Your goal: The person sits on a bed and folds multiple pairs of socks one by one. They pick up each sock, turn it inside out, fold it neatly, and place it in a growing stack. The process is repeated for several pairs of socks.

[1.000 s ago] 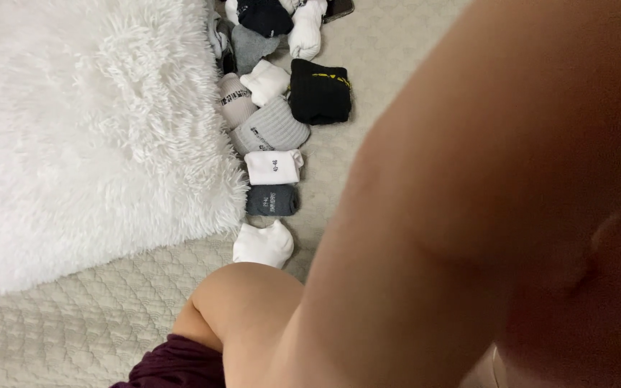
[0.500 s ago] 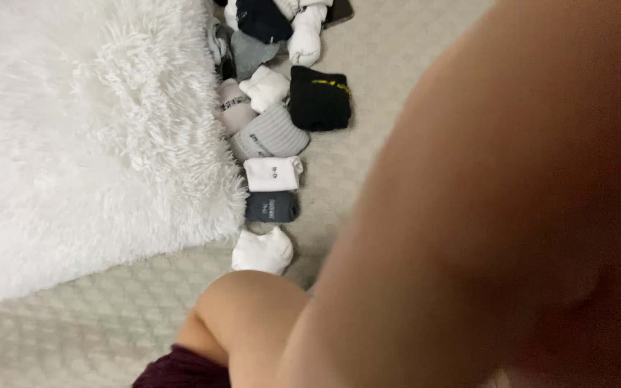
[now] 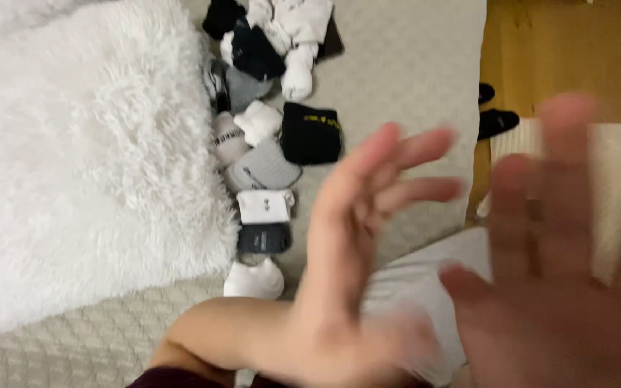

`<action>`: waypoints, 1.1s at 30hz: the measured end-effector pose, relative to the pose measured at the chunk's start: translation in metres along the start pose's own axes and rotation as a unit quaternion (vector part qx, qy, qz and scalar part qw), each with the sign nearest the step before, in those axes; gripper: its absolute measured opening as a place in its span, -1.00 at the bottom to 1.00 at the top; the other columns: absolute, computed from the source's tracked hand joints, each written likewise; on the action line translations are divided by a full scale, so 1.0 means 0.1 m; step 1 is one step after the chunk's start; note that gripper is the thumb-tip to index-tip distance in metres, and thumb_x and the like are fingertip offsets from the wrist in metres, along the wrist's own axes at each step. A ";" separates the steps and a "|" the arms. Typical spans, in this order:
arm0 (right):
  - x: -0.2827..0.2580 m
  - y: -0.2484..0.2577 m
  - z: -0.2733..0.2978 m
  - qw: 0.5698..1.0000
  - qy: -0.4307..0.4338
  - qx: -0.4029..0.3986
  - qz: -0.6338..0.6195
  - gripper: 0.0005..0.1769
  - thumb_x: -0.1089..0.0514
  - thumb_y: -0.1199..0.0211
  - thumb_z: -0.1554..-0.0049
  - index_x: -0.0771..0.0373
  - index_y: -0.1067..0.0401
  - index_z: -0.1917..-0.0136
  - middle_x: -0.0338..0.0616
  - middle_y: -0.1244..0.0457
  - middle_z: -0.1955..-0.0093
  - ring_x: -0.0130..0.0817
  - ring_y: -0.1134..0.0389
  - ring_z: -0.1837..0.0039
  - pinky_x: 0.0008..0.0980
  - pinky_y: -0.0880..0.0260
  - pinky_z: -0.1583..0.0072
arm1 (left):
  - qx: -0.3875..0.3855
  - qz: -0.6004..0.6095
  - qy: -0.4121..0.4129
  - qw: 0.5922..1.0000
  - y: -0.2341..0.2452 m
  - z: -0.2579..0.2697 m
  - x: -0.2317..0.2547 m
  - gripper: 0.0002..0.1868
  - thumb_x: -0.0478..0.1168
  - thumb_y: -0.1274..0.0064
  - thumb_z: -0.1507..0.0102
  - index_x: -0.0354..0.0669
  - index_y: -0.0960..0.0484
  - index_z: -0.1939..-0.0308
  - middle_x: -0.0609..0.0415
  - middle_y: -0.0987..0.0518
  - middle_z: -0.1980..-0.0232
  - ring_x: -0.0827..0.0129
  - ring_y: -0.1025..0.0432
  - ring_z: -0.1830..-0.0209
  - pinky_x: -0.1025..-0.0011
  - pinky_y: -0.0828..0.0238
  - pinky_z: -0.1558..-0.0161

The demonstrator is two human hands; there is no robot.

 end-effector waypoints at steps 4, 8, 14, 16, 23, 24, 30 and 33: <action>0.19 0.39 -0.89 0.975 -0.005 0.030 0.221 -0.05 0.08 -0.17 -0.24 -0.12 0.33 -0.70 -0.07 0.47 -0.84 -0.07 0.20 -0.70 0.10 -0.09 -0.43 | -0.003 -0.030 0.059 0.998 0.31 -0.27 -0.43 -0.35 -0.28 0.08 -0.41 -0.10 -0.02 -0.54 -0.13 -0.37 -0.41 0.23 -0.41 -0.26 0.25 -0.34 -0.42; 0.40 1.16 -1.08 0.901 -0.071 0.162 0.396 -0.20 0.01 -0.18 -0.18 -0.04 0.02 -0.62 0.11 0.17 -0.75 -0.11 -0.04 -0.55 -0.14 -0.19 -0.28 | 0.022 -0.266 0.104 0.958 0.90 -0.41 -1.23 -0.33 -0.23 -0.08 -0.31 -0.19 -0.12 -0.44 -0.04 -0.46 -0.25 0.39 -0.47 -0.01 0.40 -0.40 -0.19; 0.74 1.81 -1.07 0.881 -0.165 0.221 0.383 -0.29 0.29 0.02 -0.22 0.07 0.00 -0.62 0.02 0.03 -0.67 -0.16 -0.17 -0.47 -0.14 -0.36 -0.27 | 0.101 -0.502 0.052 0.857 1.97 -1.00 -1.55 -0.72 -0.18 -0.07 -0.32 -0.17 -0.56 -0.08 -0.02 -0.59 -0.02 0.16 -0.49 -0.07 0.25 -0.34 -0.17; 0.82 1.89 -1.03 0.876 -0.182 0.212 0.393 -0.29 0.26 0.01 -0.23 0.03 0.01 -0.62 -0.01 0.03 -0.68 -0.15 -0.15 -0.51 -0.15 -0.36 -0.28 | 0.111 -0.627 0.011 0.771 2.33 -1.22 -1.61 -0.66 -0.16 -0.10 -0.28 -0.15 -0.53 -0.11 -0.07 -0.57 -0.04 0.06 -0.46 -0.02 0.16 -0.35 -0.07; 0.96 2.07 -0.94 0.854 -0.231 0.209 0.417 -0.30 0.20 0.02 -0.24 -0.02 -0.01 -0.62 -0.10 -0.04 -0.65 -0.16 -0.20 -0.50 -0.20 -0.36 -0.28 | 0.128 -0.802 0.019 0.583 3.31 -1.67 -2.06 -0.64 -0.14 -0.20 -0.15 0.00 -0.62 -0.03 0.07 -0.62 -0.04 -0.03 -0.49 0.08 0.00 -0.38 0.15; 0.94 2.05 -0.97 0.855 -0.229 0.209 0.417 -0.30 0.20 0.02 -0.24 -0.02 -0.01 -0.62 -0.10 -0.04 -0.65 -0.16 -0.20 -0.50 -0.20 -0.36 -0.28 | 0.127 -0.802 0.018 0.583 3.23 -1.70 -1.95 -0.64 -0.14 -0.20 -0.15 0.00 -0.62 -0.03 0.07 -0.62 -0.04 -0.03 -0.49 0.08 0.00 -0.38 0.15; 0.79 1.98 -1.08 0.811 -0.235 0.260 0.467 -0.34 0.20 -0.03 -0.22 -0.05 -0.12 -0.58 -0.23 -0.22 -0.52 -0.25 -0.28 -0.42 -0.18 -0.33 -0.38 | 0.309 -0.474 -0.043 0.824 2.81 -1.38 -1.34 -0.62 -0.03 0.26 -0.48 -0.26 -0.41 -0.17 -0.09 -0.58 -0.03 0.16 -0.48 -0.01 0.30 -0.33 -0.06; 0.69 2.04 -1.12 0.851 -0.148 0.210 0.458 -0.12 0.14 -0.11 -0.18 0.27 0.18 -0.66 0.32 0.05 -0.58 0.28 0.01 -0.57 0.16 -0.10 -0.45 | 0.179 -0.318 0.012 0.931 2.24 -1.19 -1.60 -0.56 -0.02 0.17 -0.50 -0.37 -0.58 -0.14 -0.38 -0.55 -0.08 -0.23 -0.41 -0.20 -0.10 -0.27 -0.26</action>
Point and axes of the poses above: each hand's wrist, its own z-axis away from the middle knuckle, its own y-axis out of the back of the hand, x = y × z, the point moved 8 cm from there along -z, towards the middle knuckle
